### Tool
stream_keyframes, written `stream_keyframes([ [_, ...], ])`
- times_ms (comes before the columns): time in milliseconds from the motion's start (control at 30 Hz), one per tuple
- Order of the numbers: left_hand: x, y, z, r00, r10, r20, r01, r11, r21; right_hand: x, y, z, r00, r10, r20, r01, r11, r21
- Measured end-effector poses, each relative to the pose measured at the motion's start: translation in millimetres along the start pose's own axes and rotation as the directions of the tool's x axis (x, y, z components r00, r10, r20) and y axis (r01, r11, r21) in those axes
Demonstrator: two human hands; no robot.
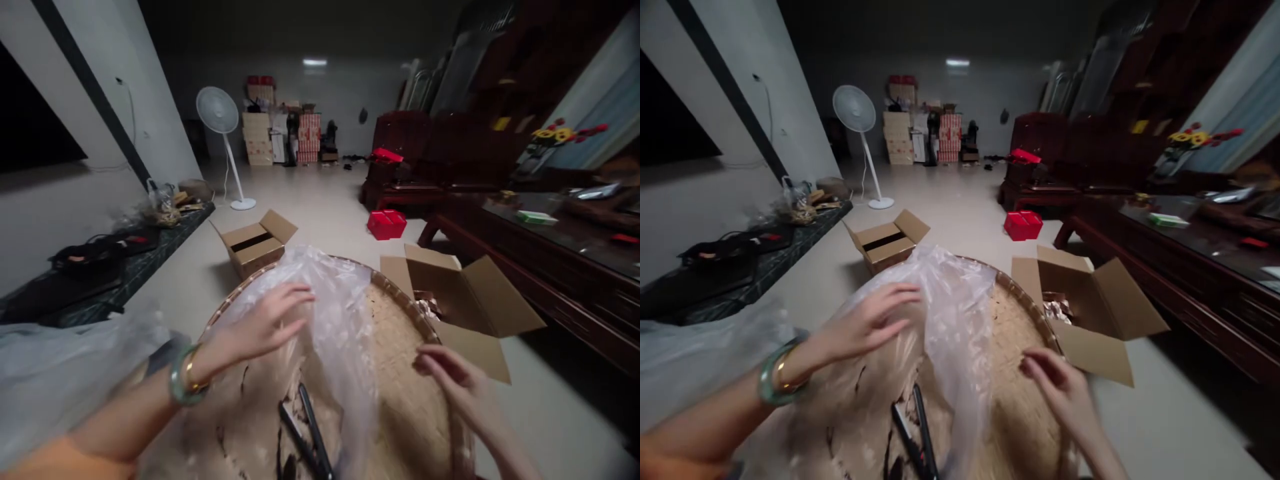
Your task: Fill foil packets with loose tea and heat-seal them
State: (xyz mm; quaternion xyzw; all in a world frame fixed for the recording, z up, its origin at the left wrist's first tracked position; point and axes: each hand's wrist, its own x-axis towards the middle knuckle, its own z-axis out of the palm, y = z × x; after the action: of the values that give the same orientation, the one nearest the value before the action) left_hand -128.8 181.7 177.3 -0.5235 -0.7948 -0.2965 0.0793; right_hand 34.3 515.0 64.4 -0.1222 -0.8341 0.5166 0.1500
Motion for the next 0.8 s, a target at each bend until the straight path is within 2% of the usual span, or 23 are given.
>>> stream_keyframes([
  [33,-28.1,-12.5,-2.4,0.990,-0.103,-0.097,0.109,0.992,0.065,-20.3,-20.8,21.2,0.995,-0.011,0.100,0.009,1.000,0.025],
  [67,-53.6,-25.1,-0.4,0.960,-0.221,-0.173,0.241,0.965,0.106,-38.4,-40.9,43.3,0.975,-0.031,0.222,0.027,0.999,0.024],
  [133,-95.0,-46.4,14.2,0.894,-0.388,-0.223,0.427,0.889,0.166,-65.7,-73.1,88.4,0.894,-0.021,0.448,0.036,0.999,-0.025],
  [167,-110.2,-54.1,24.3,0.871,-0.430,-0.237,0.479,0.851,0.216,-75.4,-82.9,110.3,0.863,0.016,0.504,0.024,0.997,-0.072],
  [200,-121.5,-60.2,34.5,0.843,-0.459,-0.280,0.530,0.800,0.281,-83.1,-87.9,131.1,0.855,0.050,0.515,0.027,0.990,-0.140],
  [233,-128.9,-65.3,43.4,0.813,-0.479,-0.332,0.575,0.750,0.328,-89.7,-88.3,150.1,0.869,0.085,0.488,0.043,0.969,-0.244],
  [300,-133.4,-75.7,54.7,0.784,-0.489,-0.382,0.613,0.707,0.352,-100.6,-77.3,181.2,0.895,0.151,0.419,0.075,0.876,-0.477],
  [367,-127.4,-89.4,57.7,0.784,-0.493,-0.378,0.603,0.750,0.273,-109.7,-56.4,201.4,0.902,0.187,0.390,0.105,0.780,-0.616],
  [400,-122.3,-97.4,57.9,0.786,-0.496,-0.369,0.590,0.780,0.207,-113.5,-44.0,207.1,0.901,0.184,0.392,0.122,0.760,-0.638],
  [467,-110.9,-112.6,59.9,0.772,-0.528,-0.354,0.583,0.810,0.062,-118.9,-17.8,209.4,0.915,0.132,0.382,0.156,0.757,-0.635],
  [533,-100.9,-123.1,68.1,0.751,-0.581,-0.315,0.597,0.800,-0.054,-120.8,8.6,200.3,0.954,0.055,0.294,0.154,0.754,-0.639],
  [633,-92.0,-127.5,92.7,0.737,-0.614,-0.283,0.611,0.784,-0.108,-115.8,45.3,168.2,0.995,-0.071,0.074,0.102,0.726,-0.679],
  [733,-92.3,-126.1,119.7,0.719,-0.636,-0.281,0.625,0.768,-0.138,-104.8,70.0,127.0,0.989,-0.146,-0.007,0.098,0.695,-0.712],
  [800,-96.8,-125.9,129.5,0.705,-0.647,-0.290,0.636,0.758,-0.147,-99.5,73.4,105.6,0.992,-0.127,-0.027,0.068,0.688,-0.723],
])
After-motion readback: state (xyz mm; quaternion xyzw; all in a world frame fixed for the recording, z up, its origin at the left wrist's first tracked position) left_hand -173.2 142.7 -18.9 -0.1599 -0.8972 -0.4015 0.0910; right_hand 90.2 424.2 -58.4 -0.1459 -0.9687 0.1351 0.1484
